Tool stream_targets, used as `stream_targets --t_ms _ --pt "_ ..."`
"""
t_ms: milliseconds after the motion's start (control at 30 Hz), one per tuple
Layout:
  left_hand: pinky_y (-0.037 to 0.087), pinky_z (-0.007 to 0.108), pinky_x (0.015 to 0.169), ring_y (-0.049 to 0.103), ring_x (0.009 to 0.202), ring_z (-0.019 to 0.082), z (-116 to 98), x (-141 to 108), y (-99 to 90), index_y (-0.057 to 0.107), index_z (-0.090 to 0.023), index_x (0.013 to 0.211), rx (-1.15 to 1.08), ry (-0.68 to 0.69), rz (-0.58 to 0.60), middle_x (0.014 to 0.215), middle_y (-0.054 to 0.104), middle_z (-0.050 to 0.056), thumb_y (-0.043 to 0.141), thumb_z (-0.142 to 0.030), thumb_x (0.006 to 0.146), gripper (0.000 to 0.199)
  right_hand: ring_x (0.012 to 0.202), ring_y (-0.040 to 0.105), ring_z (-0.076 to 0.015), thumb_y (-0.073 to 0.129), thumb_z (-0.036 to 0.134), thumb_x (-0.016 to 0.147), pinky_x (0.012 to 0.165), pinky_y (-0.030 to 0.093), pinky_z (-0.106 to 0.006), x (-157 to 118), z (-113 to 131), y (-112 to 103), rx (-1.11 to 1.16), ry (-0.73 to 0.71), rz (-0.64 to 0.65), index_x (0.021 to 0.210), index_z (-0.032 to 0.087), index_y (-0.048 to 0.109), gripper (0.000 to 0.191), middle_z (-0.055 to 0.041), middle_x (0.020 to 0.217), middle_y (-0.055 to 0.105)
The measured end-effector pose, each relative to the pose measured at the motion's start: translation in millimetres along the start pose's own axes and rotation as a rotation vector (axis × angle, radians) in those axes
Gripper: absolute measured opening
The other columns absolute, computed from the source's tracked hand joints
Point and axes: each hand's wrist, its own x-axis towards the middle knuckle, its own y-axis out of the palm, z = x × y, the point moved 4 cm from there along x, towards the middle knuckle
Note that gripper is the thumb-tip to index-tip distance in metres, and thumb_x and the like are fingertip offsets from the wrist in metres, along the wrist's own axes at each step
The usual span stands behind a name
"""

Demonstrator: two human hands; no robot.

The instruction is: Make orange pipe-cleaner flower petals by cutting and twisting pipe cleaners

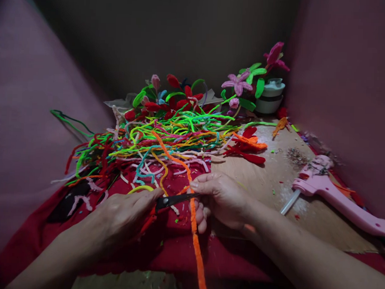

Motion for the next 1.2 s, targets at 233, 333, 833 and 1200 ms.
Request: stream_targets --t_ms 233,333,833,1200 --pt "0.049 0.021 0.069 0.062 0.082 0.014 30 3 -4.5 0.048 -0.021 0.115 -0.599 -0.395 -0.255 0.095 0.063 0.004 0.045 -0.023 0.085 0.031 0.037 0.056 -0.0114 0.060 0.024 0.076 0.037 0.046 -0.020 -1 9 2 -0.069 -0.144 -0.056 0.062 0.012 0.057 0.018 -0.0027 0.048 0.061" --pt "0.048 0.019 0.056 0.062 0.068 0.013 28 11 -3.8 0.050 -0.020 0.106 -1.085 -0.617 -0.294 0.083 0.063 0.002 0.057 -0.032 0.078 0.031 0.040 0.056 -0.0102 0.064 0.024 0.074 0.040 0.045 -0.019 -2 12 3 -0.116 -0.214 -0.102 0.065 0.012 0.058 0.017 -0.0023 0.049 0.061" --pt "0.037 0.013 0.034 0.048 0.038 0.005 -13 47 10.7 0.053 -0.016 0.095 -1.696 -0.637 -0.081 0.057 0.057 -0.003 0.072 -0.025 0.064 0.037 0.045 0.051 -0.0094 0.069 0.014 0.065 0.046 0.041 -0.022 -7 10 5 -0.204 -0.345 -0.217 0.066 0.018 0.057 0.013 0.0037 0.053 0.057" --pt "0.030 0.009 0.032 0.039 0.034 0.001 -2 34 4.0 0.052 -0.017 0.097 -1.558 -0.682 -0.049 0.057 0.056 -0.004 0.069 -0.029 0.069 0.035 0.049 0.057 -0.0082 0.072 0.019 0.065 0.046 0.044 -0.018 -9 32 -7 -0.061 -0.529 -0.297 0.077 0.014 0.060 0.017 0.0017 0.060 0.060"
